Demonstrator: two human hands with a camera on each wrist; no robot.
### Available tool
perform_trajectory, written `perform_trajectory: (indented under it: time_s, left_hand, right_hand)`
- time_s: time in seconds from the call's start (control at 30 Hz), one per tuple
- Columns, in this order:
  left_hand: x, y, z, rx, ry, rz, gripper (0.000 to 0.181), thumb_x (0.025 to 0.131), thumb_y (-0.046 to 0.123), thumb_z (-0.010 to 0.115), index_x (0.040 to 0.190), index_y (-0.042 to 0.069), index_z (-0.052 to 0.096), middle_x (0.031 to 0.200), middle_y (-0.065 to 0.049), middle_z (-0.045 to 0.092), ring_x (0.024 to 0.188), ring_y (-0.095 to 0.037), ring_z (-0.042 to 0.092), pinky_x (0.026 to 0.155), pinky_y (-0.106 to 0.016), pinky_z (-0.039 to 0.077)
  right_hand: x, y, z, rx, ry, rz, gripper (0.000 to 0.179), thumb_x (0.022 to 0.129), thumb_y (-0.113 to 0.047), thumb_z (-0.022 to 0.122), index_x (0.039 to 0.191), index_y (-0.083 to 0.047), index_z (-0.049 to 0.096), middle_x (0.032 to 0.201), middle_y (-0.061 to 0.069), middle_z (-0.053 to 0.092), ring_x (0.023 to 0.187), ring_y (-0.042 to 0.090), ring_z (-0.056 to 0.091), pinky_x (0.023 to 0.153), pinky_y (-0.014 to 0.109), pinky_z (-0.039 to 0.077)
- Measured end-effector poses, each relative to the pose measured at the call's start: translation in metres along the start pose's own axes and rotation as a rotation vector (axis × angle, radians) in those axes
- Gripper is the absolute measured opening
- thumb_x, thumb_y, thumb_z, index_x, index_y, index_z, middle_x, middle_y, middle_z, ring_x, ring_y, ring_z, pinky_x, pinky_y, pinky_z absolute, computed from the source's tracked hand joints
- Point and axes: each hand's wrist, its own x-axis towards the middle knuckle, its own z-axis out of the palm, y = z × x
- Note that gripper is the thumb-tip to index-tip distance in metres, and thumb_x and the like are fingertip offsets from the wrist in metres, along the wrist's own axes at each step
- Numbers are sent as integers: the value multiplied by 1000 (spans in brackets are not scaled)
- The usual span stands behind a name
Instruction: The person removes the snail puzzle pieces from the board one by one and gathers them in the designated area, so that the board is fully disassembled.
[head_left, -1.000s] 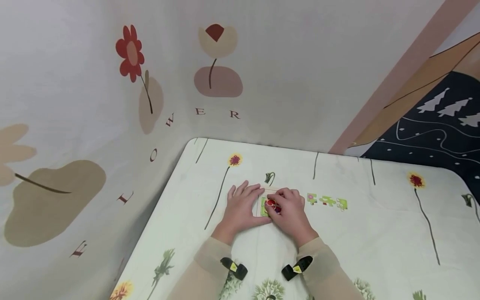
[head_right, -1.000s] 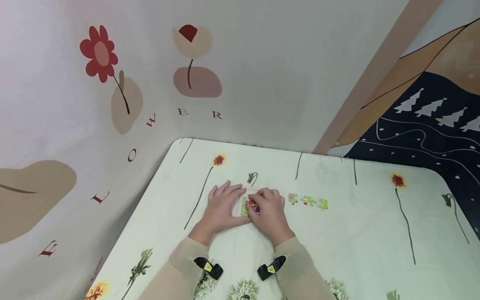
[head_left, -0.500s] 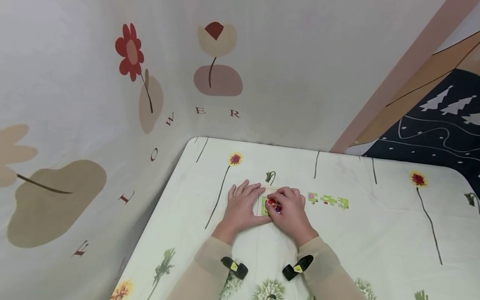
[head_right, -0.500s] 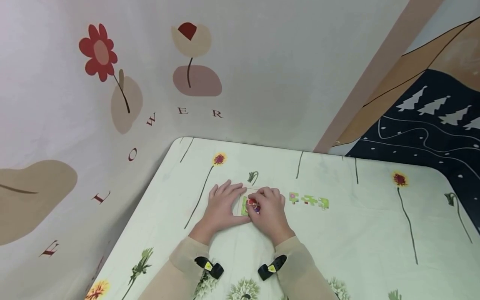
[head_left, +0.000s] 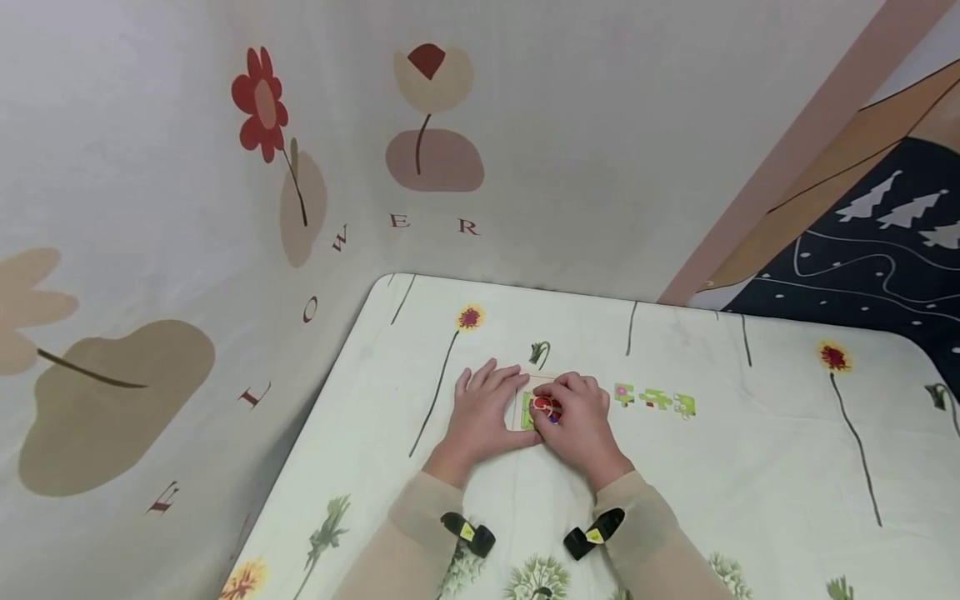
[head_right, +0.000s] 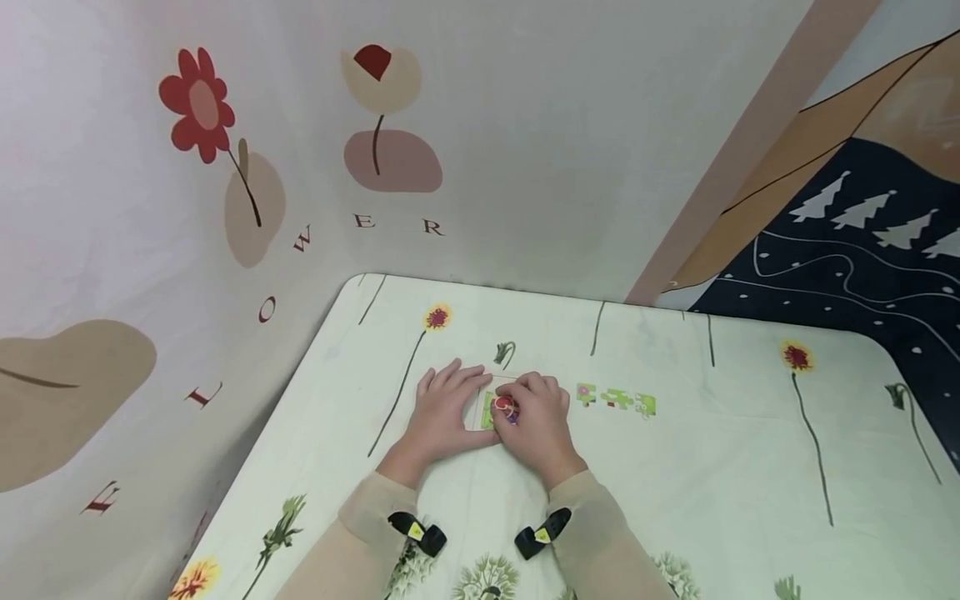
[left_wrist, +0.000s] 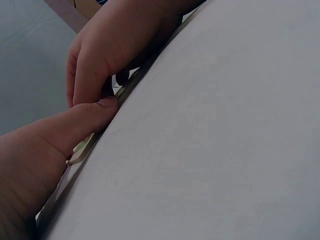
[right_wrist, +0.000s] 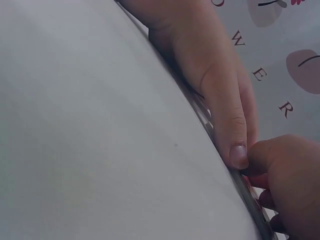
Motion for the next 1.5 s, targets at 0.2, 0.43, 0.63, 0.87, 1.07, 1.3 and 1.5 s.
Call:
perform_trajectory:
  time_s: [0.2, 0.43, 0.63, 0.87, 1.07, 1.3, 1.5]
  left_hand:
    - [0, 1, -1, -5, 11, 8, 93, 80, 73, 79, 155, 23, 57, 163, 2, 47, 158, -33, 28, 123, -67, 14]
    - [0, 0, -1, -4, 5, 5, 94, 80, 74, 78, 155, 22, 57, 164, 2, 47, 158, -32, 28, 124, -67, 14]
    - [0, 0, -1, -7, 15, 11, 93, 80, 74, 78, 154, 22, 58, 163, 2, 48, 158, -33, 29, 123, -68, 15]
    - [0, -1, 1, -13, 27, 19, 92, 80, 73, 79, 154, 23, 58, 162, 2, 49, 158, -33, 29, 123, -67, 15]
    - [0, -2, 2, -22, 35, 25, 93, 79, 74, 79, 154, 22, 59, 162, 1, 49, 157, -34, 30, 123, -68, 15]
    - [1, -4, 4, -17, 21, 19, 95, 79, 77, 78, 155, 24, 57, 163, 3, 48, 158, -33, 28, 124, -66, 14]
    - [1, -5, 6, -14, 42, 22, 95, 78, 77, 78, 153, 24, 59, 162, 2, 50, 157, -33, 29, 123, -67, 16]
  right_hand:
    - [1, 0, 0, 7, -12, 10, 24, 92, -25, 81, 114, -16, 78, 106, 0, 64, 111, 30, 51, 98, 53, 30]
    - [0, 1, 0, 15, -18, -6, 24, 93, -26, 82, 115, -19, 74, 108, -2, 71, 114, 31, 51, 100, 55, 29]
    - [-2, 3, 1, 33, 7, -46, 26, 92, -25, 84, 116, -18, 75, 114, -1, 74, 118, 31, 52, 105, 58, 28]
    - [-4, 5, -1, 60, 23, -96, 40, 89, -21, 87, 128, -16, 78, 122, 1, 77, 114, 28, 54, 104, 60, 28]
    - [-3, 6, 1, 71, 38, -102, 42, 88, -18, 89, 129, -16, 78, 124, 2, 77, 113, 26, 55, 103, 59, 29]
    - [-4, 7, 2, 80, 50, -83, 40, 88, -20, 89, 127, -17, 79, 122, 0, 77, 113, 26, 55, 102, 60, 28]
    - [-4, 7, 2, 81, 49, -72, 38, 89, -23, 88, 126, -18, 79, 122, -1, 77, 113, 25, 55, 103, 59, 28]
